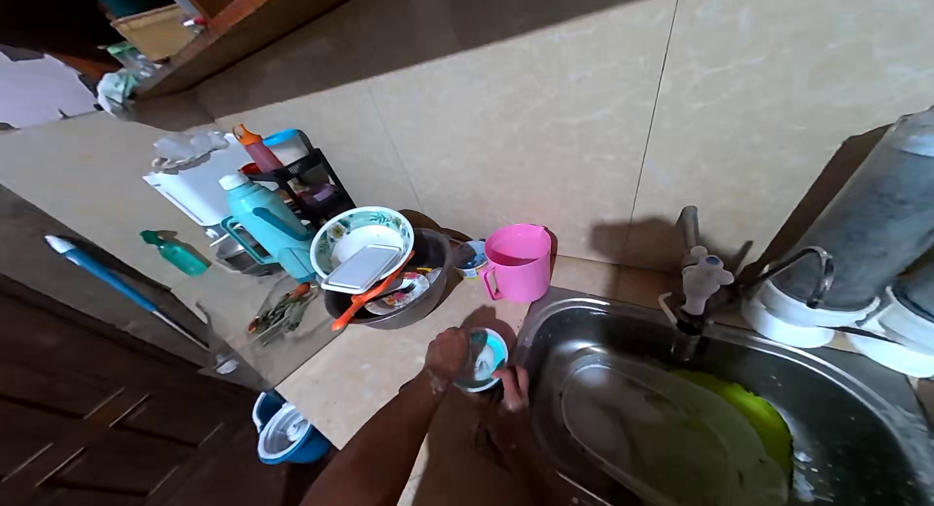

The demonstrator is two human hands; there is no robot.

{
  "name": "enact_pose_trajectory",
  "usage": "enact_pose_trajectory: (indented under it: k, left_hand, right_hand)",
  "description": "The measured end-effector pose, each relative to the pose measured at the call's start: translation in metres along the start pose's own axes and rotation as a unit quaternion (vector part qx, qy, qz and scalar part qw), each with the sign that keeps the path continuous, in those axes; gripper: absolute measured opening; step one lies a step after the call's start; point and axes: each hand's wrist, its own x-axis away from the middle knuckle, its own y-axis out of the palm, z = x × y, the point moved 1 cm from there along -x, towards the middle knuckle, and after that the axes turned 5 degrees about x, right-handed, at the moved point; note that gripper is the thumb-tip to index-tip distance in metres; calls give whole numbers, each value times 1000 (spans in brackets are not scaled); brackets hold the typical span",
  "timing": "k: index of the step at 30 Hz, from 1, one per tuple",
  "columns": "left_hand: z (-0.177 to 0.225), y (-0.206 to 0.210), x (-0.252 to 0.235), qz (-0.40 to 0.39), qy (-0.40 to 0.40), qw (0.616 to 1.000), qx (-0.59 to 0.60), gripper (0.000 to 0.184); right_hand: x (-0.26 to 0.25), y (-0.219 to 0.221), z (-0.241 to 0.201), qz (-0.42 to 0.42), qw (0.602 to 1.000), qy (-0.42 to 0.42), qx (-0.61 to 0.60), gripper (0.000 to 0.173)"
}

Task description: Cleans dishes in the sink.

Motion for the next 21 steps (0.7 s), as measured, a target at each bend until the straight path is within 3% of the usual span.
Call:
enact_pose_trajectory:
  k: [3, 7, 11, 17, 21]
  left_hand:
    - [9, 7, -9, 17, -63, 998, 1, 36]
    - [11, 12, -5, 10, -57, 998, 11, 36]
    - [10, 14, -5, 14, -26, 999, 19, 37]
    - [19, 30, -14, 8, 60, 998, 9, 36]
    - [16, 25, -19, -22, 93, 995, 4, 38]
  right_hand:
    - [-1, -7, -3, -56, 998, -17, 7, 34]
    - [-2, 4, 5, 23, 994, 65, -90, 59]
    - [-9, -1, 9, -50, 962, 180, -201, 67]
    - [-7, -3, 7, -81, 982, 103, -132, 65]
    - [-8, -2, 8, -73, 979, 125, -144, 73]
